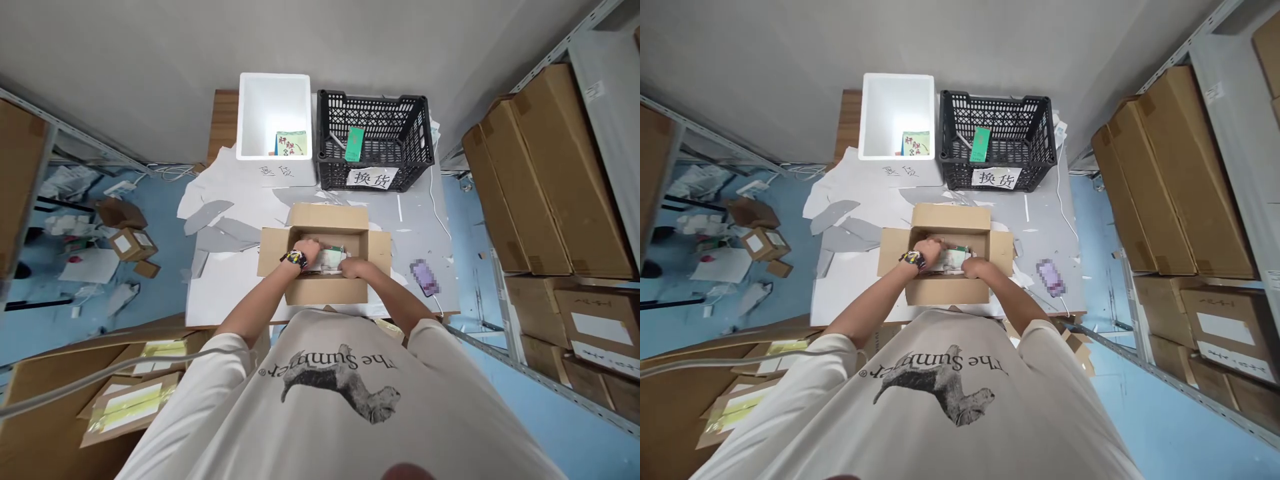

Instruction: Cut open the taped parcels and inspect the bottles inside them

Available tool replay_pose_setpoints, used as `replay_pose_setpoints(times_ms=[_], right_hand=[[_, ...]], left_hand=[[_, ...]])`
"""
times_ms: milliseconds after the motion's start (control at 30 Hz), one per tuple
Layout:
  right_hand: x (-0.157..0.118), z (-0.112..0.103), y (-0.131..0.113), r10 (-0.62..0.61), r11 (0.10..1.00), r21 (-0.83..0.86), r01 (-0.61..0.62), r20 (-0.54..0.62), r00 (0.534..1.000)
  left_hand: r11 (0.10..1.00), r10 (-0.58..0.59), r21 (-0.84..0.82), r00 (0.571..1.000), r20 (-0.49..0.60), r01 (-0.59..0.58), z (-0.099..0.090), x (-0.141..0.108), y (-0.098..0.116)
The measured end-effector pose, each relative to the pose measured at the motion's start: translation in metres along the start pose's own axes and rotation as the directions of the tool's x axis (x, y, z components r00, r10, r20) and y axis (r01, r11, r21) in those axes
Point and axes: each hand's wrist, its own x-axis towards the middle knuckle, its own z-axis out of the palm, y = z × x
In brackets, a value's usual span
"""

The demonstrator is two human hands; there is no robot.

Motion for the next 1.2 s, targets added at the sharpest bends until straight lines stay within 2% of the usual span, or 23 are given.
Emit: replay_pose_setpoints(times_ms=[100,200,433,567,667,733,833,900,967,1033,1100,1200], right_hand=[[0.007,-0.003,-0.01,0.007,1.0,0.023,-0.008,0.044,0.999],[0.005,-0.005,-0.016,0.019,0.998,0.055,-0.022,0.059,0.998],[-0.002,0.005,-0.001,0.066,0.984,0.158,-0.078,0.075,0.995],[0.006,0.008,0.004,0.135,0.977,0.155,-0.148,0.092,0.987],[0.006,0.006,0.002,0.166,0.976,0.133,-0.173,0.061,0.984],[-0.004,0.007,0.0,0.164,0.979,0.119,-0.164,0.006,0.986],[-0.033,0.016,-0.005,0.071,0.989,0.142,-0.046,-0.174,0.982],[-0.054,0.029,-0.008,-0.055,0.984,0.148,0.099,-0.278,0.959],[-0.068,0.043,-0.011,-0.149,0.98,0.087,0.179,-0.277,0.949],[-0.07,0.054,-0.015,-0.151,0.989,-0.031,0.147,-0.226,0.962],[-0.061,0.056,-0.017,-0.12,0.986,-0.137,0.089,-0.237,0.964],[-0.039,0.041,-0.016,-0.094,0.976,-0.22,0.014,-0.356,0.93]], left_hand=[[0.998,-0.04,0.041,0.998,0.042,0.038,-0.001,0.024,0.012],[0.996,-0.054,0.073,0.996,0.077,0.048,0.002,0.035,0.021],[0.99,-0.087,0.118,0.995,0.055,0.08,0.003,0.041,0.013],[0.998,-0.048,0.044,0.996,-0.075,0.052,-0.004,0.028,0.012],[0.995,-0.017,-0.102,0.983,-0.185,-0.002,-0.011,0.001,0.018],[0.969,-0.011,-0.238,0.959,-0.283,-0.059,-0.015,-0.019,0.022],[0.855,-0.094,-0.49,0.879,-0.466,-0.168,-0.018,-0.045,0.025],[0.693,-0.207,-0.672,0.821,-0.532,-0.261,-0.018,-0.058,0.024],[0.476,-0.299,-0.811,0.805,-0.513,-0.34,-0.015,-0.072,0.023],[0.305,-0.343,-0.879,0.818,-0.461,-0.368,-0.011,-0.088,0.022],[0.264,-0.374,-0.895,0.817,-0.439,-0.36,-0.004,-0.107,0.02],[0.341,-0.396,-0.881,0.8,-0.45,-0.327,0.009,-0.14,0.014]])
